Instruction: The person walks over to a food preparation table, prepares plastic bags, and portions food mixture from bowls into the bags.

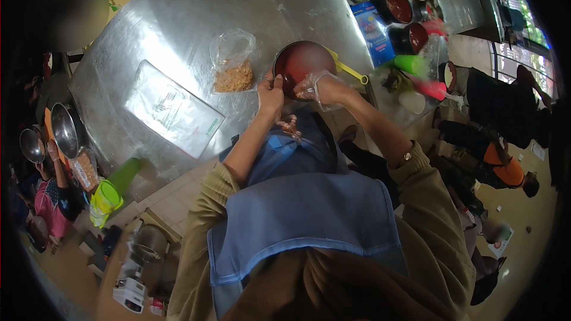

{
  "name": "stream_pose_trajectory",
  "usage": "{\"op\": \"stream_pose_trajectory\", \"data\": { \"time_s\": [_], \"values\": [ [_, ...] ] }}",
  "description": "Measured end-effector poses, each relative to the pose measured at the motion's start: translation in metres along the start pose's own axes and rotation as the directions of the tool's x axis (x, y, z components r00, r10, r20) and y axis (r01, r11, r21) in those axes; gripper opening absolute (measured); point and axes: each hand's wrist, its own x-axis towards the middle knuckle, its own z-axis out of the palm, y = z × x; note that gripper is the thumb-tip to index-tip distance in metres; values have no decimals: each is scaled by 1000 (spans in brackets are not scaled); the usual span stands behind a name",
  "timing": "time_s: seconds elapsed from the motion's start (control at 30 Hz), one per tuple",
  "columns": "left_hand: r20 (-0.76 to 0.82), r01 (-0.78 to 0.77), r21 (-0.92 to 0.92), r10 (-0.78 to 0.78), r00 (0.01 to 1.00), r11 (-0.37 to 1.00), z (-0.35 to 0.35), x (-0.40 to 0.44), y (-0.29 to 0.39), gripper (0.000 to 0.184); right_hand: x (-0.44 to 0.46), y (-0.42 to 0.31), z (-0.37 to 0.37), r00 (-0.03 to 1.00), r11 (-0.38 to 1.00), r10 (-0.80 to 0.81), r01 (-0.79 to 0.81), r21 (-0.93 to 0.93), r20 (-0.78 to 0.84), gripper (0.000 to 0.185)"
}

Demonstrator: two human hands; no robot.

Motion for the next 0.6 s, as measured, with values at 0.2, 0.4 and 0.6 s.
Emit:
{"op": "stream_pose_trajectory", "data": {
  "time_s": [0.2, 0.4, 0.6],
  "values": [
    [-53, 132, 10, -131, 990, 991, 10, -6, 10, 34, 6, 2, 16, 970, 1000, -14, 11, -12, -241, 22],
    [16, 165, -70, -164, 986, 984, 21, -15, 19, 52, 18, 3, 27, 953, 806, 195, -22, 591, -231, 22],
    [67, 138, -46, -135, 989, 989, 22, -13, 20, 72, 22, 4, 30, 959, 44, 240, 145, 988, -151, 35]
  ]
}}
